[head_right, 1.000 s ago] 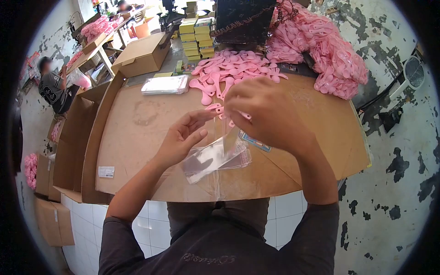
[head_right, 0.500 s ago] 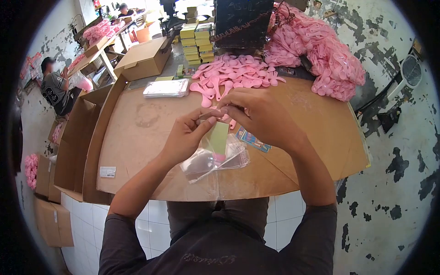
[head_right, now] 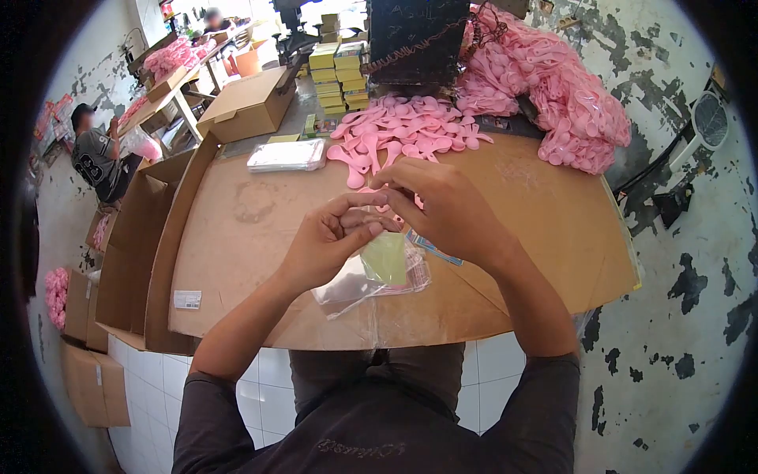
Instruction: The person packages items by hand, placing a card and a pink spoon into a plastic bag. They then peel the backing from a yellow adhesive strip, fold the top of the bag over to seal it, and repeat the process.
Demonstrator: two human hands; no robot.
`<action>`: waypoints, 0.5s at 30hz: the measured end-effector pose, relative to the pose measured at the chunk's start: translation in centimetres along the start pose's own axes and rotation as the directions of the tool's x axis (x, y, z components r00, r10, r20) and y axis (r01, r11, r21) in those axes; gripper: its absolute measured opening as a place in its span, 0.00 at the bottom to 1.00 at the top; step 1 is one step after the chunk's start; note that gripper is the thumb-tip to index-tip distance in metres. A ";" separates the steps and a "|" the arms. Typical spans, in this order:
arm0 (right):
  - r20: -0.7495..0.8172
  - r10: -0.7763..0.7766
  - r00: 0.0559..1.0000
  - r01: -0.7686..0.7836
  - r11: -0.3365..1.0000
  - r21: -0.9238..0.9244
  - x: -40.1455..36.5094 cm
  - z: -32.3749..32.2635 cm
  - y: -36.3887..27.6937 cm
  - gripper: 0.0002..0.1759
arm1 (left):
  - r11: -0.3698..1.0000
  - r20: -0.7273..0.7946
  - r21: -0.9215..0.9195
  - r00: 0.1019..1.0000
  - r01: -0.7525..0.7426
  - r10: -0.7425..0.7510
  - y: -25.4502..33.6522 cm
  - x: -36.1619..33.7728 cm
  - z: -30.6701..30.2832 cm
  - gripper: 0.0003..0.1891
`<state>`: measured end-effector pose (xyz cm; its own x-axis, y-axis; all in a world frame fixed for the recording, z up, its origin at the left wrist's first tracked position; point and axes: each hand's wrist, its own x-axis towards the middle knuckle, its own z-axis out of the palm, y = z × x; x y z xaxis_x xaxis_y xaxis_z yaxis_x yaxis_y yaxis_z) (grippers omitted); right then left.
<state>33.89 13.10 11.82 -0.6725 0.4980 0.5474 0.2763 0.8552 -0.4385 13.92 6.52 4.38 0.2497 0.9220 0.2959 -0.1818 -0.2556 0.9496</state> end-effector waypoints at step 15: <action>-0.029 -0.430 0.902 0.306 0.688 -0.658 0.4 3.6 -0.5 0.08 | 0.767 -0.150 0.638 0.987 0.058 0.050 0.9 -0.4 0.3 0.17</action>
<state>31.05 12.36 9.65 -0.7054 0.0860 0.7036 0.4359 0.8354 0.3349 13.98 5.81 5.18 0.0946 0.9414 0.3238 0.4823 -0.3279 0.8123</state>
